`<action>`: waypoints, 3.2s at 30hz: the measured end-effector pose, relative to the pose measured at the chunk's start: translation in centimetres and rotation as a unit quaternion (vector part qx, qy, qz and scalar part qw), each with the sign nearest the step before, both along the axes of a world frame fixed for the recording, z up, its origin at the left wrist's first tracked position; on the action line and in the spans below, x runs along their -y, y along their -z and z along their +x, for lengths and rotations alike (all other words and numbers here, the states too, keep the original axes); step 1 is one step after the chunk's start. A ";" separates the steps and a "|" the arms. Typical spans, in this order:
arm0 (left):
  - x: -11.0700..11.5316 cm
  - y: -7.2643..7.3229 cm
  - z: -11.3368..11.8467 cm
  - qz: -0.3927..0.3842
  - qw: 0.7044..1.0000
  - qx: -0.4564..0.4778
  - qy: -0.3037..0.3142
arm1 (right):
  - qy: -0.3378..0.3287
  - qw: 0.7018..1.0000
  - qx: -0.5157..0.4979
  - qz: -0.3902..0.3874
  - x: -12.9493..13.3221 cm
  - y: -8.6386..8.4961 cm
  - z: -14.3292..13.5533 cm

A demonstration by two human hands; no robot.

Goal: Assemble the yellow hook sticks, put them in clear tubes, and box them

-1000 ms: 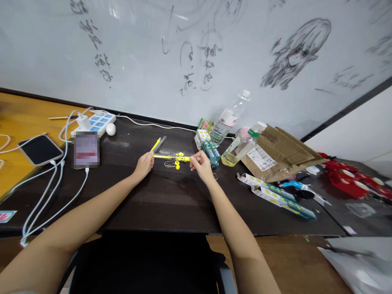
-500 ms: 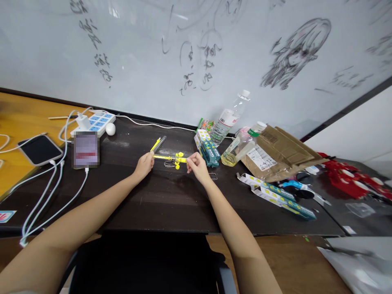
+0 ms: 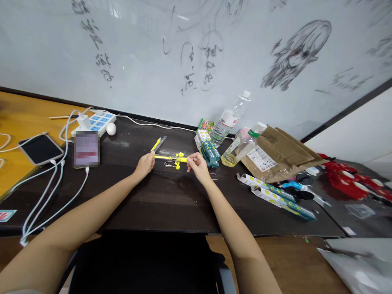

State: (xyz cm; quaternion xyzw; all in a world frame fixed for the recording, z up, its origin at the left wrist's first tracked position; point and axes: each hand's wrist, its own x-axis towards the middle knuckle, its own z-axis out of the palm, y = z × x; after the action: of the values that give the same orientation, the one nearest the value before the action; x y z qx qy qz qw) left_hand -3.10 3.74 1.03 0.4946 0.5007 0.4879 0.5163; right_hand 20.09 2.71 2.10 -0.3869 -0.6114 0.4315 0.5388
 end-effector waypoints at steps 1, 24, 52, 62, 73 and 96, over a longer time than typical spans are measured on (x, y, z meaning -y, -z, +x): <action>-0.1 0.1 -0.1 -0.002 1.000 -0.003 0.007 | -0.001 1.000 -0.003 -0.001 0.0 0.1 0.0; 0.4 -0.6 0.0 -0.015 0.991 -0.017 0.135 | 0.023 0.999 -0.032 -0.006 -0.8 0.0 1.3; -0.2 0.2 -0.2 0.045 0.998 0.047 -0.003 | 0.049 0.979 0.188 0.066 -0.8 1.0 1.4; -0.6 0.6 -0.3 0.020 0.998 0.033 -0.045 | 0.016 0.910 0.389 0.141 -0.1 1.5 -0.3; -0.8 0.9 -0.5 0.057 0.996 -0.023 -0.064 | 0.009 1.000 -0.001 0.019 -0.4 -1.0 0.8; -0.7 1.2 -0.7 0.085 0.990 -0.092 -0.067 | -0.042 0.998 0.043 -0.014 0.0 -0.3 0.6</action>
State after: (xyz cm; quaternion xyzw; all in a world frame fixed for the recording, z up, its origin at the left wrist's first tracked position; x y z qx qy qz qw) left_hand -3.85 4.41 -0.13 0.5448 0.5349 0.5147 0.3900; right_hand 20.73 2.73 2.43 -0.3864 -0.6434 0.4453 0.4883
